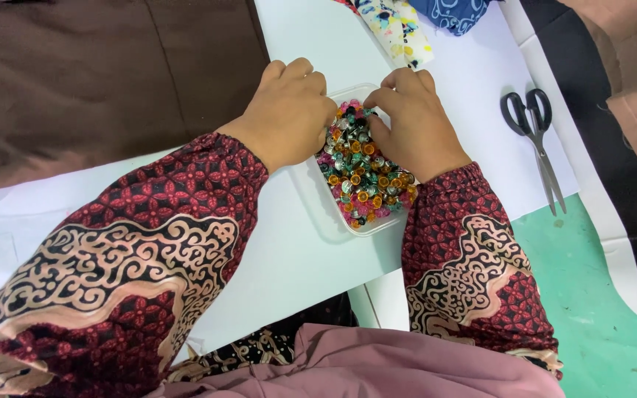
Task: Sorting colorful buttons from a bulk container and placing them into small plastic bags.
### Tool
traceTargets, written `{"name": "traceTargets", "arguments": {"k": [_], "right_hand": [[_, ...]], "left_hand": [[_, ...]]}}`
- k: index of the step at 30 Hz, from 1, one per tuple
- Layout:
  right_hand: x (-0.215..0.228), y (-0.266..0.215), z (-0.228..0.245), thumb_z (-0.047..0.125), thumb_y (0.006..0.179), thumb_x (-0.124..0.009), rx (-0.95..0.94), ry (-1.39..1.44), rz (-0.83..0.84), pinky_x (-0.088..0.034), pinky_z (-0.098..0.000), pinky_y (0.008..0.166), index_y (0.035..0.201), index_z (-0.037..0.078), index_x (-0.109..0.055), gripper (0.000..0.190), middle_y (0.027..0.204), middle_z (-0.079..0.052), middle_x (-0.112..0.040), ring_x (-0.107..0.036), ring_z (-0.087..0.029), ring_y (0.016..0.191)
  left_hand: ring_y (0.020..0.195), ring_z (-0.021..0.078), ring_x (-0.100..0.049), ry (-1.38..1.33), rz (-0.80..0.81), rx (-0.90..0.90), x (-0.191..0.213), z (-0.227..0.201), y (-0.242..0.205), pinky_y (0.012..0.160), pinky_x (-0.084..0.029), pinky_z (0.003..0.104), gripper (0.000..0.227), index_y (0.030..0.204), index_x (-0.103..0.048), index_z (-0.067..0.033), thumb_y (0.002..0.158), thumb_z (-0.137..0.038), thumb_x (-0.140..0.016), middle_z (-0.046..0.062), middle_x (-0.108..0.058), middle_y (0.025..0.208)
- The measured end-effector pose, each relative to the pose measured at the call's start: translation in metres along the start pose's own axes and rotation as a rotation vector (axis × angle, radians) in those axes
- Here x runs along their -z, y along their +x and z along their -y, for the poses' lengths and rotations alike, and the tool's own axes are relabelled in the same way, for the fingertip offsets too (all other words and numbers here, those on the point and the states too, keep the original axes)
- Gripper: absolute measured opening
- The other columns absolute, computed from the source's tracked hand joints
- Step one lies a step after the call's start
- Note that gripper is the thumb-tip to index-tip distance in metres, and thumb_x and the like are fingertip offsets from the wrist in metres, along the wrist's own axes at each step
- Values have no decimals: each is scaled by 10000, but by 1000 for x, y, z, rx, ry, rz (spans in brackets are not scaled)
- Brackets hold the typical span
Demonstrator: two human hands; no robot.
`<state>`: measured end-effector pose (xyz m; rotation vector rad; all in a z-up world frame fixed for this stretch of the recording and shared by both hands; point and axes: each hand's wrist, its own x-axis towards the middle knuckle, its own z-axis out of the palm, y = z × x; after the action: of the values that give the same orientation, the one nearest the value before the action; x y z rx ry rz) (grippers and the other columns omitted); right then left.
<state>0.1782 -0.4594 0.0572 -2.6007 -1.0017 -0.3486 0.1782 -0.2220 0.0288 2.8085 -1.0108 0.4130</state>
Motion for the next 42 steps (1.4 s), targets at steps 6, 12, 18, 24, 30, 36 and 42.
{"name": "traceTargets", "arguments": {"k": [6, 12, 18, 24, 30, 36, 42], "right_hand": [[16, -4, 17, -13, 890, -754, 28, 39, -58, -445, -446, 908, 1040, 54, -666, 186, 1104, -113, -536, -482, -353, 1044], [37, 5, 91, -36, 964, -791, 314, 66, -128, -412, -456, 928, 1111, 1, -655, 204, 1116, -167, -594, -560, -354, 1040], [-5, 36, 179, -16, 956, -782, 485, 278, -55, -440, -457, 915, 1121, 37, -622, 237, 1142, -160, -592, -554, -355, 999], [-63, 88, 218, 55, 1002, -645, 459, 470, 109, -434, -403, 901, 1090, 59, -655, 89, 1071, -103, -626, -559, -272, 963], [-77, 68, 212, 88, 972, -664, 348, 339, 365, -471, -410, 917, 1121, 58, -719, 162, 1065, -94, -641, -559, -294, 996], [-83, 67, 217, 24, 974, -648, 444, 243, 372, -488, -432, 877, 1129, 30, -706, 165, 1041, -123, -608, -576, -312, 944], [-83, 67, 214, -65, 920, -613, 426, 249, 396, -488, -432, 905, 1222, 24, -699, 326, 1053, -117, -608, -574, -307, 935]], "left_hand": [[1097, 276, -484, -109, -135, -8, 24, -1, -15, 911, -358, 505, 149, 986, -779, -208, 838, -217, -764, -10, -597, 1027], [1128, 281, -511, -264, -232, 24, 83, -2, -79, 929, -358, 493, 122, 930, -768, -169, 824, -133, -721, 6, -594, 1014], [1032, 266, -563, -415, -209, 211, 104, 33, -189, 890, -432, 491, 70, 968, -729, -171, 899, -169, -747, -21, -622, 976], [893, 264, -589, -409, -244, 278, 81, 59, -261, 849, -470, 451, 83, 948, -754, -132, 866, -124, -756, 4, -639, 897], [1142, 312, -559, -383, -196, 261, 71, 59, -281, 913, -450, 493, 53, 919, -746, -162, 868, -151, -753, -19, -664, 965], [1201, 323, -529, -413, -190, 283, 61, 63, -286, 965, -444, 513, 37, 897, -773, -151, 896, -184, -755, -5, -634, 986], [1251, 385, -519, -388, -195, 273, 54, 62, -288, 1021, -420, 538, 90, 987, -796, -169, 920, -167, -735, 40, -642, 1068]]}}
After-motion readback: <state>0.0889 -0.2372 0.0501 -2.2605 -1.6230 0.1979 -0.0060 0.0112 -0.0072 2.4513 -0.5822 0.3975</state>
